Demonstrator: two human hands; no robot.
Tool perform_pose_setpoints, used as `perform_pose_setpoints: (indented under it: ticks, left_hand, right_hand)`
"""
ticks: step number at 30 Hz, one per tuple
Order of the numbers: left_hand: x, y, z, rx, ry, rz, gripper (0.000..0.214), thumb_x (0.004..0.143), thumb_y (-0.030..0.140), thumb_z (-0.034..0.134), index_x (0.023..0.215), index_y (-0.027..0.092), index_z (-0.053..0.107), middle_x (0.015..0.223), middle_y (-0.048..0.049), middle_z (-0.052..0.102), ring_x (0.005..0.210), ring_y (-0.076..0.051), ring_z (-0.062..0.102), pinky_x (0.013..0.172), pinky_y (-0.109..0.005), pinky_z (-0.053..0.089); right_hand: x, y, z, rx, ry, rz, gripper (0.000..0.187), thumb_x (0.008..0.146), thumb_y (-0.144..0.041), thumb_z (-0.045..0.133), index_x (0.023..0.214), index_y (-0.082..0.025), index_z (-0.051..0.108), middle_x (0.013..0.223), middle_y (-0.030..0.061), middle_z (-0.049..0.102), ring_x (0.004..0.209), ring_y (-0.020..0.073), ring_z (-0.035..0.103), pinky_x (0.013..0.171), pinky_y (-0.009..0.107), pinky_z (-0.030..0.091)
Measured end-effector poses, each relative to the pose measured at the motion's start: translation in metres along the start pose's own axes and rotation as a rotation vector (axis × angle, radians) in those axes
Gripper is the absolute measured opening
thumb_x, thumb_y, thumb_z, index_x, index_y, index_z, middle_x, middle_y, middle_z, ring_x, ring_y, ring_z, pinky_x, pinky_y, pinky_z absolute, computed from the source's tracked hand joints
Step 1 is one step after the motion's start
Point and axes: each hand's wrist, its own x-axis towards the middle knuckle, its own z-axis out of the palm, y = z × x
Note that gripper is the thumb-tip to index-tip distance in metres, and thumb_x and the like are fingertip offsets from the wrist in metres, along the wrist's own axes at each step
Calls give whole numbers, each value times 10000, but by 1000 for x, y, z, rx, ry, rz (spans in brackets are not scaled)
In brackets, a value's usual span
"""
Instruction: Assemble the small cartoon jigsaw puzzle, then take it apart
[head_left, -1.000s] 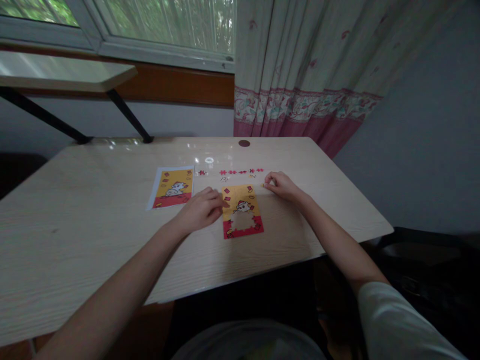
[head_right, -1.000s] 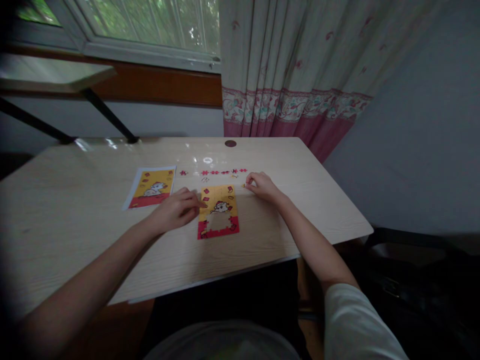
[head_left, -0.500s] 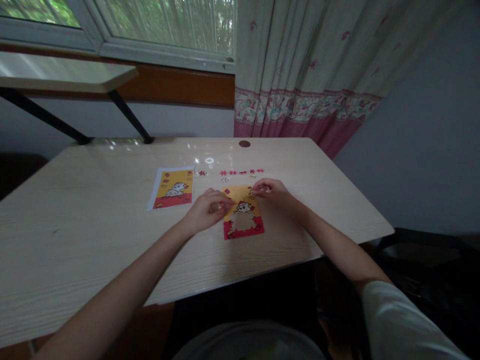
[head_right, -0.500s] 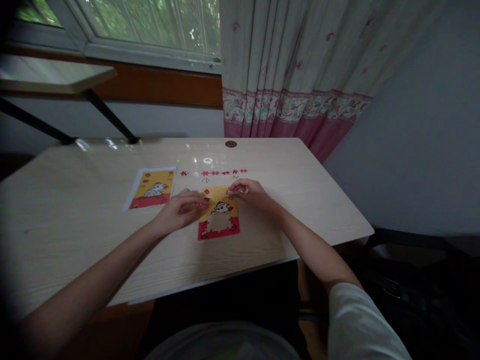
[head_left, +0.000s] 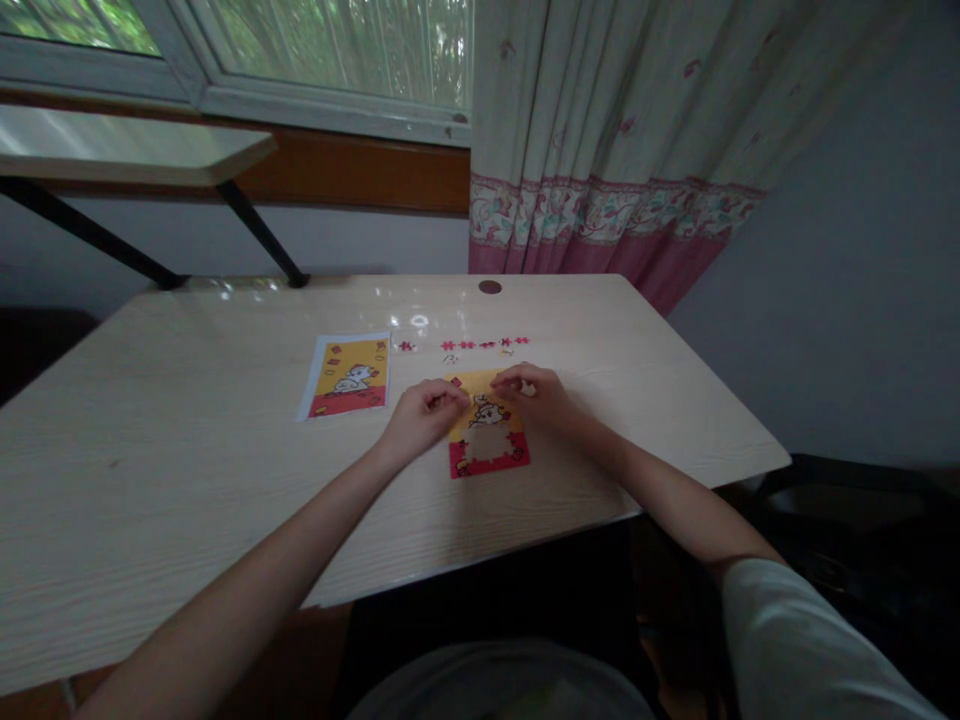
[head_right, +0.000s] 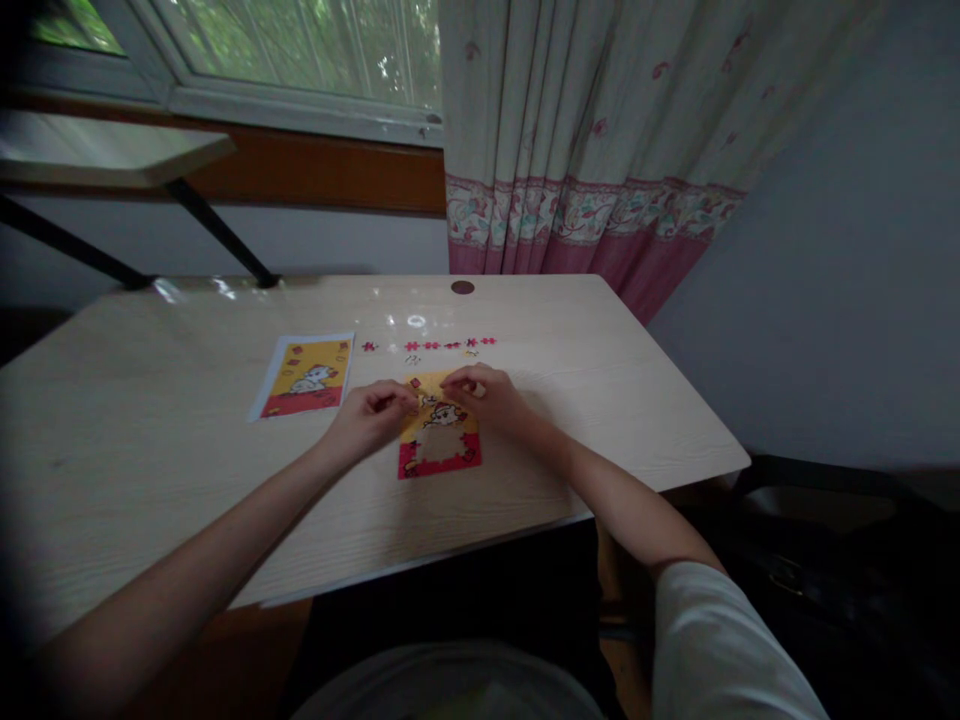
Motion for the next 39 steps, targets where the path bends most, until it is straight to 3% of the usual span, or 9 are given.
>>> perform_pose_setpoints:
  ticks: [5,19,26,31,39]
  left_hand:
    - [2,-2,1,-134,18,-58,177,678,334,586,657,165,634,722,-45,665,678,-154,588,668,-306,468]
    - [0,0,-1,11,-10,38,186,722,333,574,674,182,671,720,-39,664,714,-164,577,676,-307,450]
    - [3,-8,-29,230,-145,93,294,787,403,571,943,185,695,687,-19,600,595,-125,485,575,-267,390]
    - [5,-14,-38,477,-110,203,319,785,405,582,1019,197,643,868,-47,598,836,-199,526,800,-386,409]
    - [-1,-22,-26,671,-171,248,597,751,525,590,1249,213,487,1285,-122,466,1172,-315,407,947,-498,330]
  right_hand:
    - [1,-1,-2,-197,24,-123,154,831,-342,599,788,-209,665,715,16,657,698,136,561,705,293,403]
    - [-3,-9,-1,-410,-100,-204,168,860,-339,529,793,-227,634,753,14,665,751,157,560,731,314,325]
    - [-8,-10,2,-377,-145,-213,121,824,-300,563,779,-207,626,762,16,666,754,154,563,735,302,332]
    - [-11,-14,9,-374,-304,-205,92,807,-262,578,753,-200,618,756,8,658,773,144,576,769,290,332]
    - [-12,-14,13,-431,-328,-210,115,803,-264,586,723,-189,621,743,12,636,745,139,556,738,280,324]
